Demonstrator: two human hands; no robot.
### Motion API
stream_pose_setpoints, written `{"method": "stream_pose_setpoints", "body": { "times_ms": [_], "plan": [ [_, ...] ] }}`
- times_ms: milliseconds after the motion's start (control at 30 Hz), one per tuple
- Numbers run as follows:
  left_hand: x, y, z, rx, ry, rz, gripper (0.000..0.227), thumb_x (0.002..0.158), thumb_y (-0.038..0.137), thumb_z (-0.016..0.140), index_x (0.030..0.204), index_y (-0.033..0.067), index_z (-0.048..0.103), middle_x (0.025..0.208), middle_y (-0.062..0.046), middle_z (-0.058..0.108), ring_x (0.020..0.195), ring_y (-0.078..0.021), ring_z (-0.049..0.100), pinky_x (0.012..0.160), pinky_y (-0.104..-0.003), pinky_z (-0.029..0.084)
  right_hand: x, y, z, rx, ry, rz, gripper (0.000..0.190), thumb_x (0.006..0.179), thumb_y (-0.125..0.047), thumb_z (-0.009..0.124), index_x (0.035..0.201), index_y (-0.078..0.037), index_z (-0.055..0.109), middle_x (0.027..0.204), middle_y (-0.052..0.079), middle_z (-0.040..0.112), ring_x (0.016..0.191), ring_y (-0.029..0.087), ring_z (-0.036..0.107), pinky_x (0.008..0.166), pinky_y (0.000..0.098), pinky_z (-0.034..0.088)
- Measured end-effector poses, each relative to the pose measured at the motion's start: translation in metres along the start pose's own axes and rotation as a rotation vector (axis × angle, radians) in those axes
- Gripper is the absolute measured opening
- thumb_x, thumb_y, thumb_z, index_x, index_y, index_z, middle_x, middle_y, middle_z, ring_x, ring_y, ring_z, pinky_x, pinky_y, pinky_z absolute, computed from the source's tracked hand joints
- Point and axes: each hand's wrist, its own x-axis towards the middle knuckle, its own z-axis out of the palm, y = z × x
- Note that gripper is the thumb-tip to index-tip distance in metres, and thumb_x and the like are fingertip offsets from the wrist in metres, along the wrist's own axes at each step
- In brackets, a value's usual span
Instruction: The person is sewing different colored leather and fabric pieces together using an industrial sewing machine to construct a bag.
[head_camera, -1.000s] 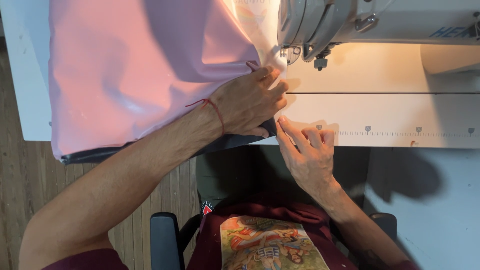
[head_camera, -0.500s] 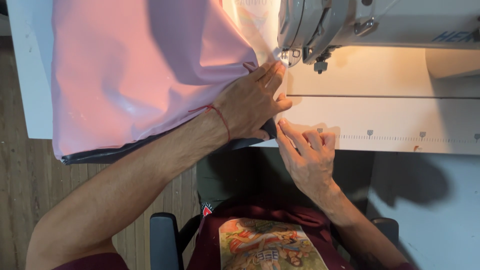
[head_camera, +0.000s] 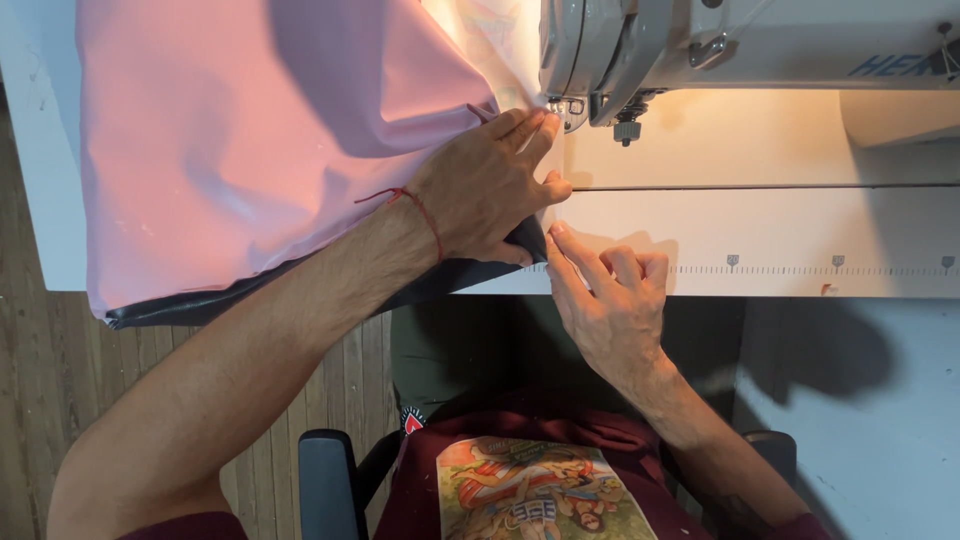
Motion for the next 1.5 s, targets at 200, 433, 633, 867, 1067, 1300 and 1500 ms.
{"method": "stream_pose_setpoints", "body": {
  "times_ms": [200, 433, 633, 867, 1067, 1300, 1500],
  "plan": [
    [-0.002, -0.003, 0.013, 0.117, 0.032, 0.06, 0.088, 0.068, 0.081, 0.069, 0.124, 0.0129, 0.065, 0.143, -0.027, 0.053, 0.136, -0.038, 0.047, 0.116, -0.044, 0.031, 0.003, -0.003, -0.002, -0.016, -0.023, -0.002, 0.034, 0.092, -0.024, 0.081, 0.125, -0.014, 0.075, 0.132, -0.01, 0.066, 0.09, 0.015, 0.052, 0.084, 0.0352, 0.038],
    [-0.004, -0.005, 0.012, 0.143, 0.034, 0.084, 0.089, 0.071, 0.082, 0.066, 0.125, 0.0101, 0.064, 0.144, -0.024, 0.054, 0.137, -0.0366, 0.047, 0.115, -0.044, 0.031, 0.002, -0.006, -0.001, -0.022, -0.022, 0.021, 0.036, 0.092, -0.025, 0.081, 0.126, -0.014, 0.074, 0.133, -0.011, 0.066, 0.091, 0.016, 0.052, 0.084, 0.036, 0.039],
    [0.001, -0.012, 0.015, 0.16, 0.04, 0.094, 0.092, 0.07, 0.083, 0.066, 0.124, 0.0096, 0.065, 0.144, -0.024, 0.054, 0.136, -0.0361, 0.048, 0.114, -0.044, 0.033, 0.006, -0.006, -0.001, -0.021, -0.031, 0.032, 0.038, 0.093, -0.026, 0.081, 0.128, -0.014, 0.073, 0.135, -0.011, 0.065, 0.091, 0.016, 0.051, 0.085, 0.0363, 0.038],
    [0.003, -0.008, 0.019, 0.255, 0.11, 0.107, 0.09, 0.067, 0.083, 0.066, 0.118, 0.0085, 0.069, 0.14, -0.016, 0.058, 0.133, -0.0317, 0.051, 0.112, -0.044, 0.035, 0.016, -0.005, -0.002, -0.057, -0.043, 0.021, 0.038, 0.094, -0.028, 0.08, 0.128, -0.014, 0.073, 0.134, -0.011, 0.065, 0.091, 0.016, 0.052, 0.085, 0.0362, 0.037],
    [-0.012, 0.012, -0.016, 0.158, -0.047, 0.055, 0.045, 0.088, 0.05, 0.066, 0.093, 0.0069, 0.078, 0.106, -0.008, 0.074, 0.104, -0.025, 0.069, 0.11, -0.044, 0.04, 0.01, -0.005, 0.0, -0.054, -0.048, -0.013, 0.039, 0.094, -0.027, 0.079, 0.129, -0.013, 0.073, 0.134, -0.009, 0.065, 0.09, 0.016, 0.051, 0.084, 0.0367, 0.037],
    [0.045, -0.009, 0.014, 0.115, -0.268, -0.158, 0.028, 0.099, 0.028, 0.055, 0.103, 0.0116, 0.077, 0.105, -0.008, 0.074, 0.107, -0.0275, 0.066, 0.101, -0.048, 0.038, 0.008, -0.01, -0.007, -0.112, -0.031, -0.044, 0.039, 0.093, -0.023, 0.079, 0.129, -0.01, 0.074, 0.136, -0.006, 0.065, 0.088, 0.016, 0.052, 0.083, 0.0366, 0.037],
    [0.047, -0.064, 0.051, -0.04, 0.344, -0.269, 0.048, 0.083, 0.048, 0.07, 0.115, 0.012, 0.075, 0.127, -0.005, 0.062, 0.126, -0.0253, 0.047, 0.097, -0.05, 0.036, 0.009, -0.014, -0.013, -0.134, -0.02, -0.054, 0.039, 0.093, -0.026, 0.078, 0.128, -0.01, 0.075, 0.137, -0.005, 0.065, 0.084, 0.016, 0.052, 0.081, 0.036, 0.037]
  ]
}}
